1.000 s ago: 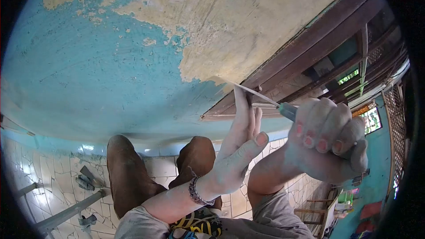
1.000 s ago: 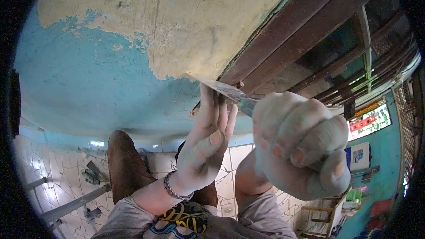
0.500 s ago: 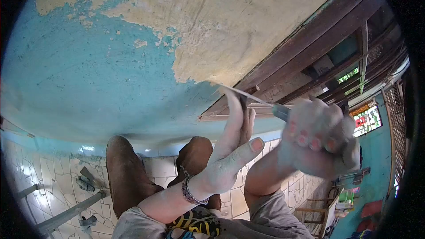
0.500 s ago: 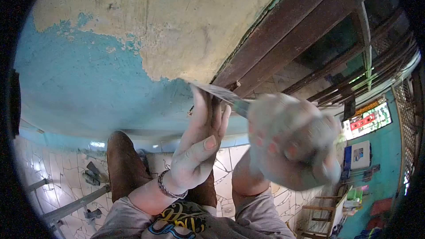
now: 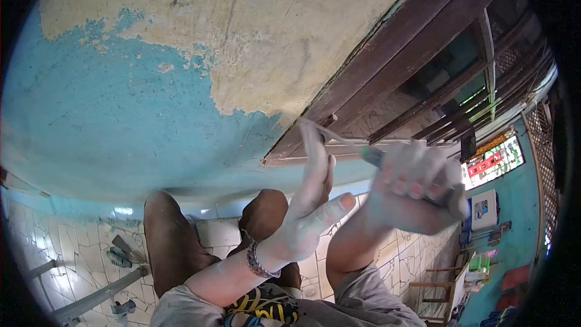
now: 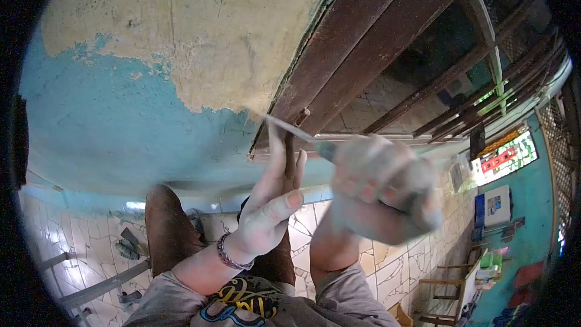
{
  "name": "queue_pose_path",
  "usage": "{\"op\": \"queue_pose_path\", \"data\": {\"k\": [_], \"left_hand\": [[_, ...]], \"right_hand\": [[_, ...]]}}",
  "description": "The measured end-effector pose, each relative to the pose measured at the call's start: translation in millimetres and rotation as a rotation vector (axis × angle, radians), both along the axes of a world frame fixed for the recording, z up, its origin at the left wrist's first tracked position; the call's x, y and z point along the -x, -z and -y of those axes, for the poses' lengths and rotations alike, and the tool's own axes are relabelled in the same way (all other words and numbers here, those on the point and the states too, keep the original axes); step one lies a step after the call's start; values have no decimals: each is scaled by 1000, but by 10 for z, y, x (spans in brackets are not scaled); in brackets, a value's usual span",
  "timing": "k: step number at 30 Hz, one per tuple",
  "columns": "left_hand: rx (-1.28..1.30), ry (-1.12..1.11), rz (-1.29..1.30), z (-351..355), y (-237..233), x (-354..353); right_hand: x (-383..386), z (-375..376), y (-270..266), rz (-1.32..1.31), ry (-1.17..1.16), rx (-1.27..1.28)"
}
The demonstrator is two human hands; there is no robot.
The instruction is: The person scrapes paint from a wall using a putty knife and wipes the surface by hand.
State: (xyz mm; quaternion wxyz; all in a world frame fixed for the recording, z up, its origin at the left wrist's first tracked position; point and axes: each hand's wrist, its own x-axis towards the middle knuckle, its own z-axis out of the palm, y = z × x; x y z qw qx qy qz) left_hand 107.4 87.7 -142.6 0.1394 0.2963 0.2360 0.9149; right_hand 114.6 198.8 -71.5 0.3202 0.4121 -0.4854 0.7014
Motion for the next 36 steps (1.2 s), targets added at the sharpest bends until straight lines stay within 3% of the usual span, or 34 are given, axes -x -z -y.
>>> {"op": "queue_pose_path", "data": {"k": [3,6,9,15,21,28,32,34,36], "left_hand": [[-11,-3,-111,-100,208,69],[73,47,-126,-42,170,57],[0,-8,-106,-67,113,60],[186,-79,-210,-82,251,83],[318,-261,-271,-120,211,49],[585,-546,-325,-76,313,5],[735,-689,-401,-136,435,41],[842,-772,-453,-138,476,58],[961,-835,-499,-127,527,63]], "right_hand": [[84,-12,73,22,-17,-1],[11,-50,57,-28,-4,8],[102,-70,123,15,-51,61],[-4,-103,109,-19,-6,59],[-176,82,207,29,179,156],[-266,207,667,100,197,375],[-352,171,884,451,427,447],[-552,-81,1026,756,445,383],[-609,-225,1046,867,441,176]]}}
